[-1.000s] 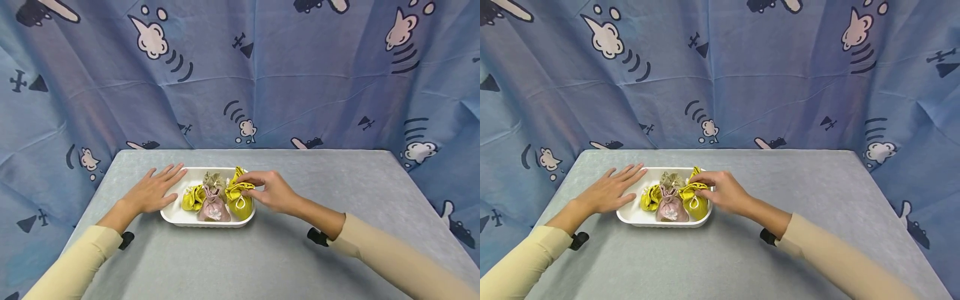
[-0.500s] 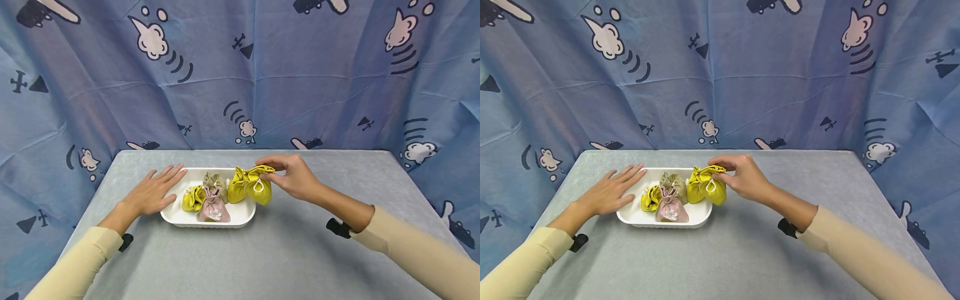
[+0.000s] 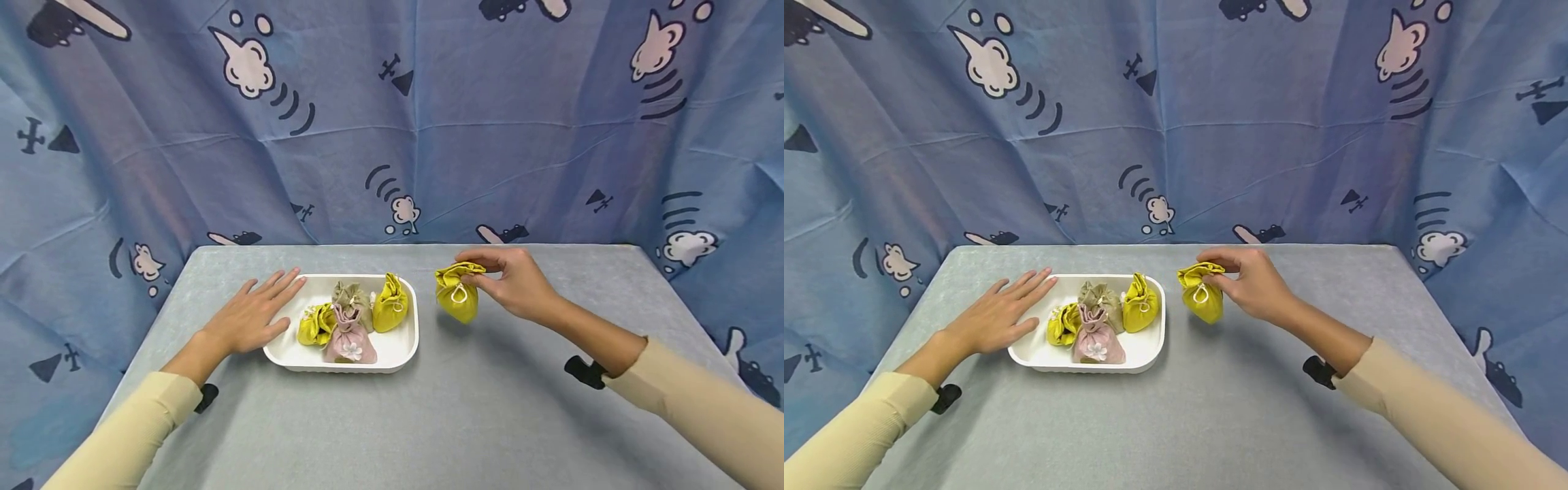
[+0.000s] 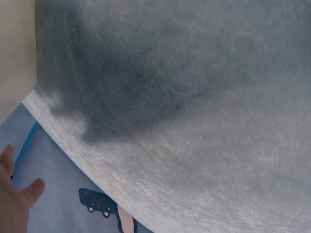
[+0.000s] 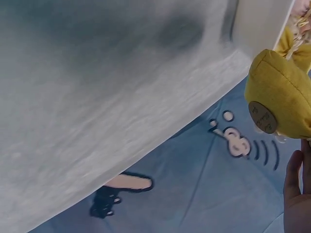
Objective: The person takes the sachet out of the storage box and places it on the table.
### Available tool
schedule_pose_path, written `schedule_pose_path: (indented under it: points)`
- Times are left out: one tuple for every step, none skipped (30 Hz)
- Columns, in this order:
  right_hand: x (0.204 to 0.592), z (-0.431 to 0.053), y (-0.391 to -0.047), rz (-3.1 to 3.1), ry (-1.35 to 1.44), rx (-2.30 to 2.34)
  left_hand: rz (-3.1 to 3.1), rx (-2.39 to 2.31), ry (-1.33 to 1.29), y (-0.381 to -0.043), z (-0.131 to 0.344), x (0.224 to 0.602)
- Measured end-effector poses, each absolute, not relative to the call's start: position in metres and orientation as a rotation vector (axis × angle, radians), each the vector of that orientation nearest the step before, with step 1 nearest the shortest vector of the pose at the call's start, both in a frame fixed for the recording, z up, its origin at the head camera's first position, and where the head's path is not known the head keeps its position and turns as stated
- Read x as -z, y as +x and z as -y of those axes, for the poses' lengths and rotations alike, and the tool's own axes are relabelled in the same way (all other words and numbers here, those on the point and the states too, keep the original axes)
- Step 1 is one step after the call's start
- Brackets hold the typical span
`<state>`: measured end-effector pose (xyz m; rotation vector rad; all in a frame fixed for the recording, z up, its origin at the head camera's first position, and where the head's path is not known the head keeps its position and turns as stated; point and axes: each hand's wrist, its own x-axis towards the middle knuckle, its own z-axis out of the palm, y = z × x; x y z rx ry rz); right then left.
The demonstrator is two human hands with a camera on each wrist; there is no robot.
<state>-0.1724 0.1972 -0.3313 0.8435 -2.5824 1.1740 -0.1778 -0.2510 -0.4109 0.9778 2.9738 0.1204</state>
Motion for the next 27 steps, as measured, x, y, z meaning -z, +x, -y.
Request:
schedule_pose_path:
  points:
    - [0.332,-0.201,-0.173,2.584,0.829,-1.164,-2.976,-0.120,0.979,-0.178,0.251,0.411]
    - [0.333,-0.205,-0.174,2.589,0.812,-1.156,-2.978,-0.121,0.982,-0.178,0.251,0.411]
    - [0.334,-0.208,-0.175,2.592,0.798,-1.148,-2.980,-0.123,0.982,-0.177,0.251,0.411]
    - [0.335,-0.212,-0.175,2.590,0.789,-1.147,-2.982,-0.125,0.985,-0.177,0.251,0.411]
    - [0.336,-0.216,-0.176,2.587,0.783,-1.151,-2.986,-0.128,0.989,-0.177,0.251,0.411]
    - [0.337,-0.219,-0.177,2.582,0.782,-1.149,-2.987,-0.126,0.993,-0.177,0.251,0.410]
    - [0.339,-0.223,-0.177,2.578,0.780,-1.146,-2.988,-0.129,0.993,-0.177,0.251,0.410]
    - [0.341,-0.227,-0.178,2.575,0.776,-1.140,-2.989,-0.130,0.994,-0.177,0.251,0.411]
    - [0.343,-0.230,-0.178,2.573,0.773,-1.128,-2.988,-0.131,0.992,-0.177,0.251,0.411]
    - [0.345,-0.234,-0.179,2.573,0.767,-1.117,-2.988,-0.130,0.989,-0.177,0.251,0.411]
    - [0.347,-0.238,-0.179,2.576,0.758,-1.104,-2.987,-0.129,0.986,-0.177,0.251,0.411]
    - [0.350,-0.242,-0.179,2.579,0.748,-1.089,-2.985,-0.127,0.979,-0.177,0.251,0.411]
    - [0.352,-0.246,-0.179,2.585,0.733,-1.076,-2.983,-0.127,0.973,-0.177,0.251,0.411]
    - [0.355,-0.250,-0.179,2.589,0.718,-1.065,-2.980,-0.129,0.967,-0.178,0.251,0.411]
    - [0.357,-0.254,-0.179,2.592,0.704,-1.060,-2.979,-0.129,0.964,-0.178,0.251,0.412]
    - [0.360,-0.258,-0.179,2.597,0.690,-1.055,-2.979,-0.129,0.965,-0.178,0.251,0.412]
    - [0.362,-0.262,-0.179,2.600,0.676,-1.048,-2.978,-0.129,0.965,-0.179,0.251,0.412]
    - [0.365,-0.266,-0.179,2.606,0.662,-1.042,-2.977,-0.130,0.965,-0.179,0.250,0.412]
    - [0.367,-0.270,-0.179,2.612,0.648,-1.033,-2.976,-0.130,0.966,-0.179,0.250,0.413]
    - [0.369,-0.273,-0.179,2.617,0.637,-1.029,-2.975,-0.133,0.967,-0.179,0.250,0.413]
    - [0.370,-0.276,-0.180,2.626,0.627,-1.024,-2.975,-0.131,0.966,-0.179,0.251,0.413]
    - [0.372,-0.279,-0.180,2.632,0.619,-1.017,-2.975,-0.131,0.965,-0.179,0.251,0.413]
    - [0.373,-0.282,-0.181,2.637,0.611,-1.013,-2.974,-0.131,0.965,-0.179,0.251,0.413]
    - [0.374,-0.285,-0.182,2.642,0.604,-1.012,-2.974,-0.133,0.963,-0.179,0.251,0.413]
    - [0.376,-0.288,-0.183,2.647,0.600,-1.010,-2.973,-0.136,0.962,-0.178,0.251,0.413]
    - [0.377,-0.290,-0.183,2.652,0.596,-1.011,-2.972,-0.140,0.961,-0.178,0.251,0.413]
    - [0.378,-0.293,-0.184,2.657,0.592,-1.011,-2.971,-0.143,0.961,-0.178,0.251,0.413]
